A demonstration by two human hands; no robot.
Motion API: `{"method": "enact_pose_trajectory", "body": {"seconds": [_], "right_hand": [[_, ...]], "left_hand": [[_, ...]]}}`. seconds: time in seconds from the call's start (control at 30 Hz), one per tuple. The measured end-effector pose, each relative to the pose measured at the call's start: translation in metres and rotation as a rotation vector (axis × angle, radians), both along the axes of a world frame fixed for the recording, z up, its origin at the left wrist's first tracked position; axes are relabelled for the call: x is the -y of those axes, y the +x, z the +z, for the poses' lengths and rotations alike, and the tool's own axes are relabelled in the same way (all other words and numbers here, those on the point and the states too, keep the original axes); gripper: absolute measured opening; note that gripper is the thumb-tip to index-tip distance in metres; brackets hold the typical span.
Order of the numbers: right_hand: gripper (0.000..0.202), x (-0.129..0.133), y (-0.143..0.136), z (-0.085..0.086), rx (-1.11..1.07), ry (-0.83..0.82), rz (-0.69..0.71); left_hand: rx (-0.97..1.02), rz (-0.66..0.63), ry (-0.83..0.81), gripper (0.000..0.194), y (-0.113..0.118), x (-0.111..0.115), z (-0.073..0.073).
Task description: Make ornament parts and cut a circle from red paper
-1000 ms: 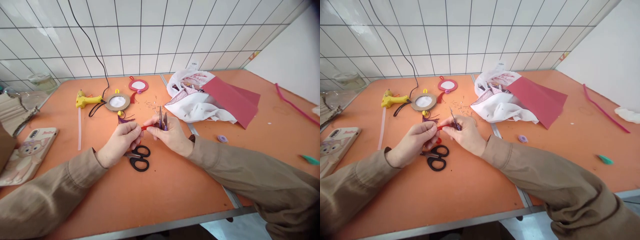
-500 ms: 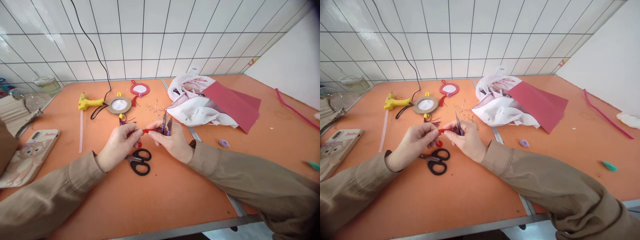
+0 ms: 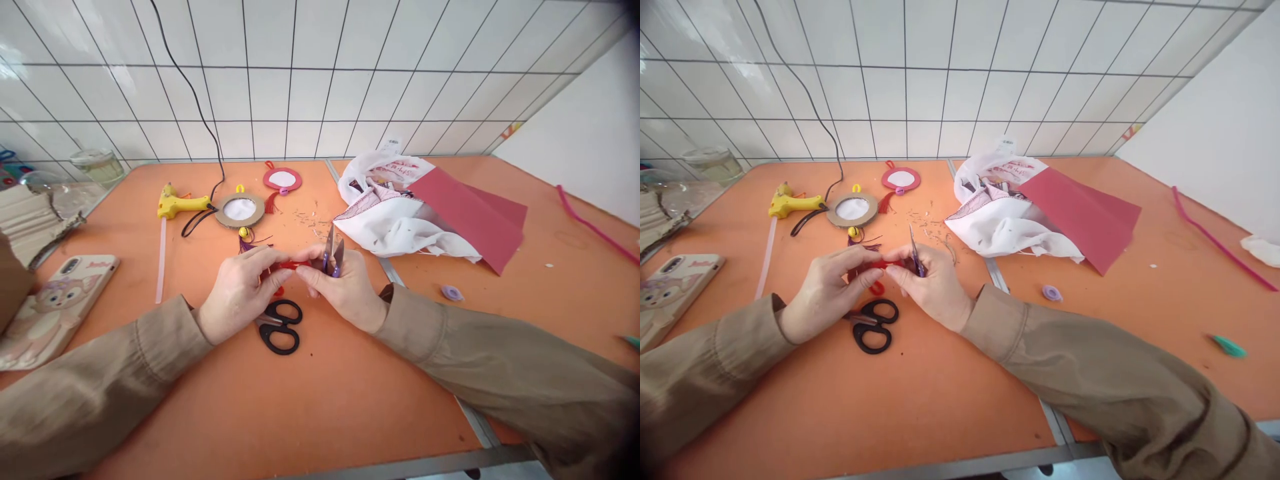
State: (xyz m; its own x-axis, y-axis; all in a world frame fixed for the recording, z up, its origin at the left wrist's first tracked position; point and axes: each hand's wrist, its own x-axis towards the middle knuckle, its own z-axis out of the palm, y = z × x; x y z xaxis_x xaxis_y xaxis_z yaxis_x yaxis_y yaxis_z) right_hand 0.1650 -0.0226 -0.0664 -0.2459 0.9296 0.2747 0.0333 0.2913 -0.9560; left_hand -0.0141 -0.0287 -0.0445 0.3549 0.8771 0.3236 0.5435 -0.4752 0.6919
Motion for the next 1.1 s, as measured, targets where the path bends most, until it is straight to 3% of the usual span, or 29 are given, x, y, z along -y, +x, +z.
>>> {"method": "enact_pose_trajectory", "body": {"seconds": [0.13,0.33,0.43,0.57,0.63,0.8,0.9,1.1], "right_hand": [[0.009,-0.001,0.000,-0.003,0.004,0.072,0.000],[0.007,-0.002,0.001,-0.010,0.099,0.183,-0.018],[0.005,-0.001,0.002,-0.011,0.163,0.287,-0.046],[0.007,0.000,0.002,-0.011,0.211,0.426,-0.030],[0.008,0.000,0.002,-0.010,0.221,0.434,-0.044],[0.006,-0.001,0.001,-0.009,0.125,0.288,-0.106],[0.007,-0.001,0.000,-0.007,0.055,0.193,-0.089],[0.010,0.000,-0.001,-0.004,0.017,0.165,-0.079]], "left_hand": [[0.202,0.000,-0.350,0.027,0.003,0.002,0.008],[0.257,0.024,-0.492,0.021,0.005,-0.002,0.011],[0.150,-0.003,-0.430,0.021,0.003,-0.004,0.008],[-0.074,-0.008,-0.203,0.020,0.001,-0.007,0.006],[-0.074,-0.002,-0.169,0.022,0.001,-0.008,0.006],[0.343,-0.045,-0.463,0.030,0.001,-0.010,0.000],[0.559,-0.044,-0.548,0.028,0.001,-0.010,-0.006],[0.613,0.016,-0.638,0.016,0.004,-0.005,-0.004]]}}
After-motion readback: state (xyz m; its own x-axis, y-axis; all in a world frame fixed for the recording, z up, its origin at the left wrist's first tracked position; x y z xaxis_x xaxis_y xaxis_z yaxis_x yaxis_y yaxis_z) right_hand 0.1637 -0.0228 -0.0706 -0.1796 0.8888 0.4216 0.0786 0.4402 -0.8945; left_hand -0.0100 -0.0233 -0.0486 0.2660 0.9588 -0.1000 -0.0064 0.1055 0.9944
